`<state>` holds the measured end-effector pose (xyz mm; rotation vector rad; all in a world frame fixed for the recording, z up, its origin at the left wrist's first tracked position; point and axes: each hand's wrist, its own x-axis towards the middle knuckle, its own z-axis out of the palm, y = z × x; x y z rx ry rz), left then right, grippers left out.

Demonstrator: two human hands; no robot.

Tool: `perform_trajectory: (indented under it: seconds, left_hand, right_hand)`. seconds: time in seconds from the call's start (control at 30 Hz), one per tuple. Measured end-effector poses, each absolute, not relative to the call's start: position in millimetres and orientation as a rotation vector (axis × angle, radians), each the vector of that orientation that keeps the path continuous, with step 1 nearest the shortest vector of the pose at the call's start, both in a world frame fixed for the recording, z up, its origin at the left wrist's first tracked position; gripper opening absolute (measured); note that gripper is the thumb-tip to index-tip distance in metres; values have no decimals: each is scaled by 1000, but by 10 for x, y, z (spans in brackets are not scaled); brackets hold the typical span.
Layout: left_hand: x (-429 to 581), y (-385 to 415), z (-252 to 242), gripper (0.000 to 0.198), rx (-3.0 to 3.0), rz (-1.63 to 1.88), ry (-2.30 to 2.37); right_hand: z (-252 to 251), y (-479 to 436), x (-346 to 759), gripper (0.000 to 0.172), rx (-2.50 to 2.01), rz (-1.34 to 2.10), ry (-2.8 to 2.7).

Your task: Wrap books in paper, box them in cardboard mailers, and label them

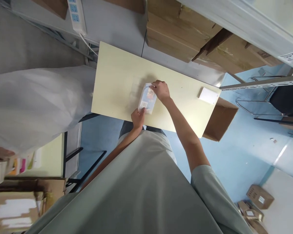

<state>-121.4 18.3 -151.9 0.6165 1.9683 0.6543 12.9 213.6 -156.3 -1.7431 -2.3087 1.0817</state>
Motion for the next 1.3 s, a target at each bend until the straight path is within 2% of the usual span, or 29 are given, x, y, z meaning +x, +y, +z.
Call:
perform_trajectory:
  seconds: [0.13,0.3,0.37,0.5,0.6,0.83,1.1,1.3]
  left_hand:
    - [-1365,255,-1577,38,872,293,2015]
    - [-1497,341,-1551,29,1089,54,2053]
    - [-1573,393,-1572,32,1229,145,2085]
    - [-1783,594,-1753,54,1616,432,1903]
    - [-1924,779,-1940,63,1696,497,1749]
    - [-1968,879,-2052,53,1748,520,1612]
    - [-1910,892,-1952,53,1720,410,1666]
    - [-2005,952,-1905,51,1743,385,1621]
  right_hand:
    - [-1695,2044,-156,24,-1871,1009,-2338]
    - [-1751,2001,-271,23,-1953,986,-2290]
    - [-1749,1964,-248,24,-1945,989,-2220]
    - [-1681,1710,-69,37,-1997,924,-1963]
    - [-1595,1369,115,35,-2149,980,-1721]
    - [-1522,783,166,25,-2239,1341,-1392]
    - [-1353,773,157,16,-2137,1374,-1217]
    - [-1045,751,-97,9,-2086,1235,-1303]
